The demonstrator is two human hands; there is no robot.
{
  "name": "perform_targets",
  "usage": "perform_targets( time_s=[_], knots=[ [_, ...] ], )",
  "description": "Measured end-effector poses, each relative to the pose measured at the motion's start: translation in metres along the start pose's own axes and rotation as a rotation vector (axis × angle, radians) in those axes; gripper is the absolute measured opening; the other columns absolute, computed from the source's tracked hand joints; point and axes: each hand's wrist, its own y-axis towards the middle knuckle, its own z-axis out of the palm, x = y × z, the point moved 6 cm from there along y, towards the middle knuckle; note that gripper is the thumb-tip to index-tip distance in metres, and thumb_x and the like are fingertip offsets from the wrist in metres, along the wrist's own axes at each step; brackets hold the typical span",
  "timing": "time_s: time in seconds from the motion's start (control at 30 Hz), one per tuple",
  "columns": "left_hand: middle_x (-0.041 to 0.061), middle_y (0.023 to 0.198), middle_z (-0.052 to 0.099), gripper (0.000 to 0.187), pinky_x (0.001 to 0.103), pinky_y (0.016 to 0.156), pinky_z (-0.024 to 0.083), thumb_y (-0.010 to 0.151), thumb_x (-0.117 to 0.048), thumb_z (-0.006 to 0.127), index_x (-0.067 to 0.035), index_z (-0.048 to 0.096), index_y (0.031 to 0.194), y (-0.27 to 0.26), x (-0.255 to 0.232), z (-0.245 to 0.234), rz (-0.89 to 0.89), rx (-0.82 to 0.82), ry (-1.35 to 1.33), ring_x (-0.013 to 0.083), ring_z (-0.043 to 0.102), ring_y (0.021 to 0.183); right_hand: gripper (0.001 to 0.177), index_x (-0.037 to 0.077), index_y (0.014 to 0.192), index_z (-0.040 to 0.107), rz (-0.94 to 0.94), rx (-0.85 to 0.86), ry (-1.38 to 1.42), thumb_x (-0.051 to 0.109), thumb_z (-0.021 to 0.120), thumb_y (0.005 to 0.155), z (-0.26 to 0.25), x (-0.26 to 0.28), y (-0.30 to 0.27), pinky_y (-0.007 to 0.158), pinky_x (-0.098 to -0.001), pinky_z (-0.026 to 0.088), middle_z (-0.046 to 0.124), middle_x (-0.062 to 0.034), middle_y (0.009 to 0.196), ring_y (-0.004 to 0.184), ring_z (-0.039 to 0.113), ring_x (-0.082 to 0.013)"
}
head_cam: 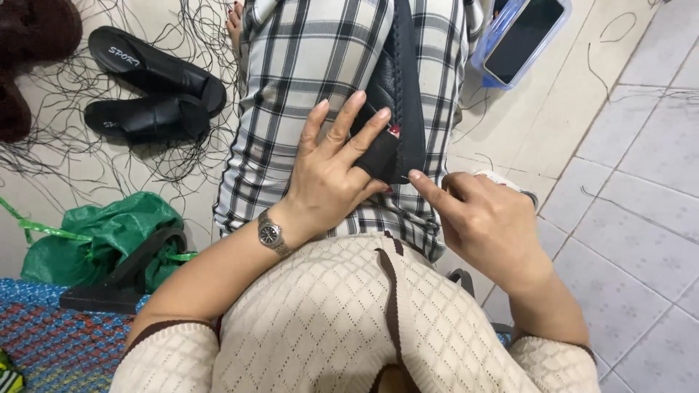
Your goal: Hand-sewing the upper component of a black sandal to its sole using a needle and thread.
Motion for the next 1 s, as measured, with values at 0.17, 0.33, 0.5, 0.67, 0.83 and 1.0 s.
perform_targets(
  time_s=[0.17,0.33,0.5,0.67,0.83,1.0],
  knots=[
    [0.017,0.151,0.055,0.05,0.062,0.124,0.017,0.079,-0.04,0.105,-0.01,0.068,0.066,0.003,-0.001,0.001,0.029,-0.081,-0.006,0.0447,0.038,0.146,0.058,0.018,0.134,0.069,-0.047,0.012,-0.055,-0.005,0.062,0.082,-0.004,0.008,0.007,0.033,-0.0318,0.042,0.066,-0.0054,0.085,0.054,0.054,-0.0153],
    [0.014,0.15,0.056,0.047,0.059,0.126,0.016,0.072,-0.044,0.108,-0.01,0.075,0.075,0.003,0.0,0.005,0.042,-0.112,0.009,0.0425,0.041,0.146,0.061,0.024,0.14,0.063,0.021,-0.005,-0.045,-0.004,0.063,0.086,0.002,0.008,-0.002,0.035,-0.0339,0.04,0.06,-0.0011,0.083,0.054,0.049,-0.0168],
    [0.019,0.147,0.057,0.054,0.055,0.125,0.021,0.085,-0.04,0.101,-0.01,0.063,0.06,0.002,0.008,-0.002,0.061,-0.121,-0.066,0.042,0.047,0.143,0.044,0.012,0.131,0.066,-0.091,-0.155,0.261,-0.009,0.069,0.092,0.01,-0.004,0.007,0.051,-0.0336,0.054,0.075,-0.0126,0.1,0.07,0.067,-0.0198],
    [0.022,0.145,0.058,0.057,0.053,0.124,0.023,0.096,-0.037,0.091,-0.008,0.059,0.059,0.002,0.01,-0.002,0.095,-0.14,-0.113,0.0409,0.055,0.139,0.026,0.008,0.122,0.069,-0.102,-0.23,0.289,0.001,0.074,0.098,0.006,0.004,0.011,0.055,-0.0329,0.056,0.074,-0.0139,0.107,0.075,0.071,-0.0224],
    [0.008,0.145,0.059,0.036,0.053,0.118,0.023,0.085,-0.04,0.09,-0.01,0.072,0.077,-0.025,0.002,0.0,0.026,-0.238,0.005,0.0393,0.04,0.143,0.029,0.007,0.121,0.069,-0.071,-0.237,0.149,0.008,0.073,0.092,0.001,0.013,0.011,0.05,-0.0348,0.056,0.073,-0.0145,0.107,0.078,0.073,-0.0254],
    [0.0,0.118,0.073,0.033,0.047,0.09,0.037,0.091,-0.028,0.079,-0.013,0.066,0.064,-0.034,0.002,-0.027,-0.074,-0.206,-0.039,0.0339,0.058,0.123,0.019,0.019,0.113,0.071,-0.037,-0.191,-0.111,0.023,0.067,0.095,0.001,0.014,0.009,0.064,-0.0269,0.056,0.072,-0.0012,0.097,0.074,0.072,-0.0172]
  ],
)
